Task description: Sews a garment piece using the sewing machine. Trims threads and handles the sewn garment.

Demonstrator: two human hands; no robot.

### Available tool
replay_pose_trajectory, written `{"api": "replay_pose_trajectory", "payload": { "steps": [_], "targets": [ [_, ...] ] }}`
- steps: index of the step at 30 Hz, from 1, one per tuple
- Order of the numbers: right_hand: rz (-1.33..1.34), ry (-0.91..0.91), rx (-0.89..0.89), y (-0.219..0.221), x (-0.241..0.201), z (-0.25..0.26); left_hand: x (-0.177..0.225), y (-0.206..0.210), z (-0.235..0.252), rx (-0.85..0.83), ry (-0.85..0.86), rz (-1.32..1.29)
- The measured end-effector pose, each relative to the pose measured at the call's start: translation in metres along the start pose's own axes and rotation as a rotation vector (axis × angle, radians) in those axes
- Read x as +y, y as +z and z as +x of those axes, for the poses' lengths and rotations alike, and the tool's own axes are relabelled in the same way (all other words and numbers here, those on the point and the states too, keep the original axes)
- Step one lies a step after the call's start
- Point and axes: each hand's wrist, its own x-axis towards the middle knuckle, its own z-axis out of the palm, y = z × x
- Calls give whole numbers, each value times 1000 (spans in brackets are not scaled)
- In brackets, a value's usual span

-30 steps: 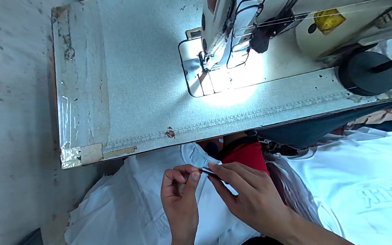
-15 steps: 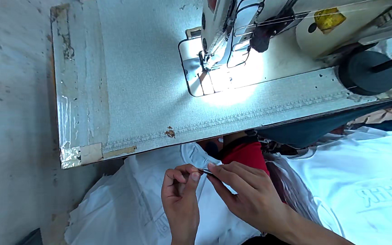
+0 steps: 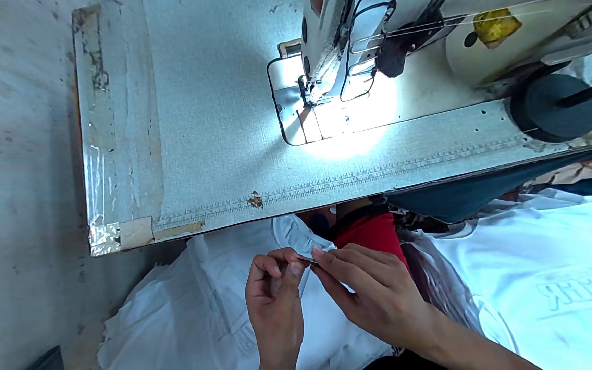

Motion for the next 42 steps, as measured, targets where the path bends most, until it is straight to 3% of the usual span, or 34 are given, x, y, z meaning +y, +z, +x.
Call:
{"api": "replay_pose_trajectory", "payload": {
  "steps": [9,25,42],
  "targets": [
    [42,-2,2,0,0,-2,-1,1,-1,-20,7,6],
    [51,94,19,-4,-11,0,1,3,0,-47,-18,-206],
    [-12,73,40,-6,-12,2,0,4,-1,-57,30,-118]
  ]
}}
